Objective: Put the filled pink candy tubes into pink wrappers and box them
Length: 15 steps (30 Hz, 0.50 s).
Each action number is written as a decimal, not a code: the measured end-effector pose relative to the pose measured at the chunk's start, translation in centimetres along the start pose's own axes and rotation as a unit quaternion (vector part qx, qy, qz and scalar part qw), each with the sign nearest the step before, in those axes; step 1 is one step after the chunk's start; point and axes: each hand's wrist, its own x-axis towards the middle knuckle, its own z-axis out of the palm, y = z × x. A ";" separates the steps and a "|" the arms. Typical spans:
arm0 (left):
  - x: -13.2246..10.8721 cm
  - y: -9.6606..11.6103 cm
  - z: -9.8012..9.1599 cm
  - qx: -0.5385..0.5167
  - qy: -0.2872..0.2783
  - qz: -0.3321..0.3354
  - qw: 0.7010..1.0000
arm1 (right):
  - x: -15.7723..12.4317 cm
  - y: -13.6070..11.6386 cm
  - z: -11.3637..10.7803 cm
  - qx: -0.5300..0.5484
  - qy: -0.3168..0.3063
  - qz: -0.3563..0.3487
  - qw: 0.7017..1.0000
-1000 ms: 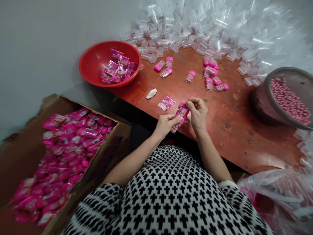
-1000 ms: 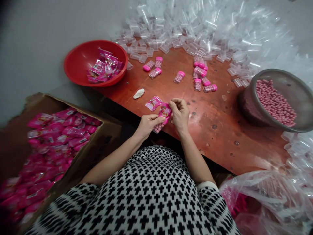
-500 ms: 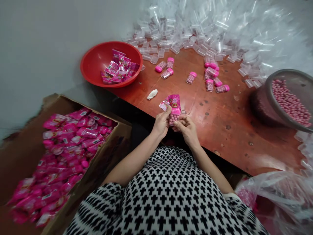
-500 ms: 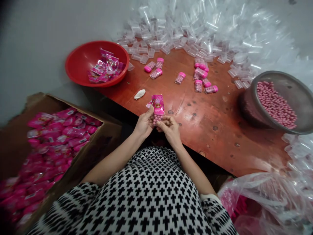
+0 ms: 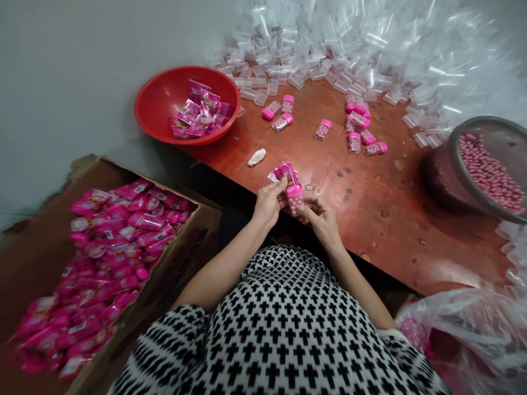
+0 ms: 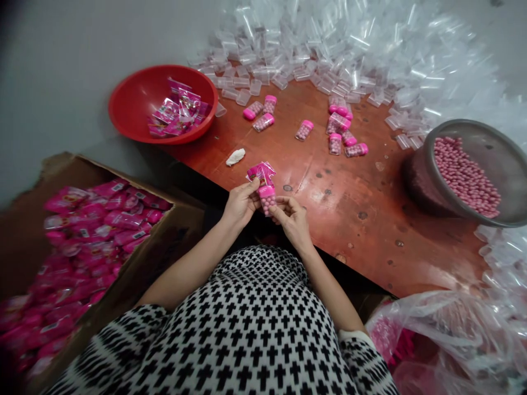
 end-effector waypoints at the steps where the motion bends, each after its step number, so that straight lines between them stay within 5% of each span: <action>1: 0.0 0.1 0.0 -0.011 0.013 -0.003 1.000 | -0.1 -0.1 -0.3 -0.009 0.001 0.004 1.000; 6: 0.0 0.7 0.1 -0.038 0.035 -0.033 0.998 | -0.2 -0.7 -2.9 -0.206 0.043 -0.022 0.977; 10: -0.2 0.7 0.5 -0.060 0.036 -0.066 0.995 | 0.3 -1.0 -4.8 -0.495 0.081 -0.074 0.862; 15: -0.4 0.6 0.9 -0.094 0.061 -0.087 0.990 | 0.3 -0.6 -4.5 -0.608 0.054 -0.180 0.771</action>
